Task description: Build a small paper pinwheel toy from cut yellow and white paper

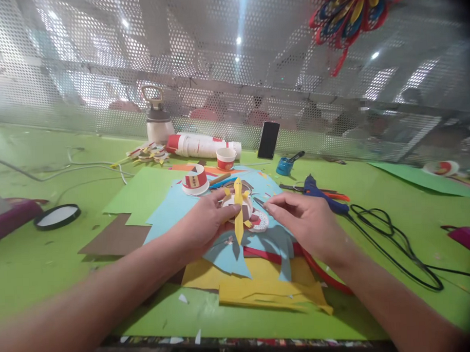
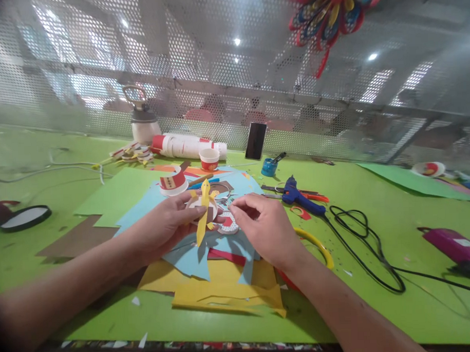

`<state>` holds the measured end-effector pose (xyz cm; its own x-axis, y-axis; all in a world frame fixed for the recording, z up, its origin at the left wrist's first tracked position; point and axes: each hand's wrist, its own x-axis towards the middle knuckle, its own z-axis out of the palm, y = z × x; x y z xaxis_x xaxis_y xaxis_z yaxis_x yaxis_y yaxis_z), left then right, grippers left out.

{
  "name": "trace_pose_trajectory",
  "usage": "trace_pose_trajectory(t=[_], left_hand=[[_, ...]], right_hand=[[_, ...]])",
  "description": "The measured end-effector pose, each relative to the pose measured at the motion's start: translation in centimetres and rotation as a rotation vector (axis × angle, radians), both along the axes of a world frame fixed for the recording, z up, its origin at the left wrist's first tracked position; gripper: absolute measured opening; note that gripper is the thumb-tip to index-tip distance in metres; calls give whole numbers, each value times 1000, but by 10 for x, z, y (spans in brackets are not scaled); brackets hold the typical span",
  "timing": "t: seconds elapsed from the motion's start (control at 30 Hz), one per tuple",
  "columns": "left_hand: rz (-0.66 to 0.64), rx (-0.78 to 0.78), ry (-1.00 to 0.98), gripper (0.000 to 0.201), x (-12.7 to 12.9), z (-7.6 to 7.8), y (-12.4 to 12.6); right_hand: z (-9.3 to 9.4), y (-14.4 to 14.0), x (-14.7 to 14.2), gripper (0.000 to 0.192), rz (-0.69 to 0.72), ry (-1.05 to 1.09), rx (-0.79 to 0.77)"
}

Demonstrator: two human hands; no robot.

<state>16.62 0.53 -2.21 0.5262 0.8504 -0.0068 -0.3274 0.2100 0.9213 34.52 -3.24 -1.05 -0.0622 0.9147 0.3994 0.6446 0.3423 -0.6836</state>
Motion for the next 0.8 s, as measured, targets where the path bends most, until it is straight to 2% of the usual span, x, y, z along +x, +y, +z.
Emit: trace_pose_trajectory(t=[0.1,0.23,0.3,0.5,0.63,0.8], left_hand=[[-49,19,24,22,0,-2,-2],[-81,24,41,33,0,-5,-2],[-103,34,31,32,1,-7,-2],[-201,13,34,39,3,-9,-5],[-211,-18,53,52,3,-10,-7],[-247,-62,70,69,3,-12,-10]], right_hand=[[-3,-2,-2,15,10,0,75],[-9,0,-2,14,22,2,69],[-10,3,-1,16,5,28,52],[-4,8,0,22,83,187,-145],[-3,5,-7,22,131,400,-301],[-11,6,-10,22,182,670,-497]])
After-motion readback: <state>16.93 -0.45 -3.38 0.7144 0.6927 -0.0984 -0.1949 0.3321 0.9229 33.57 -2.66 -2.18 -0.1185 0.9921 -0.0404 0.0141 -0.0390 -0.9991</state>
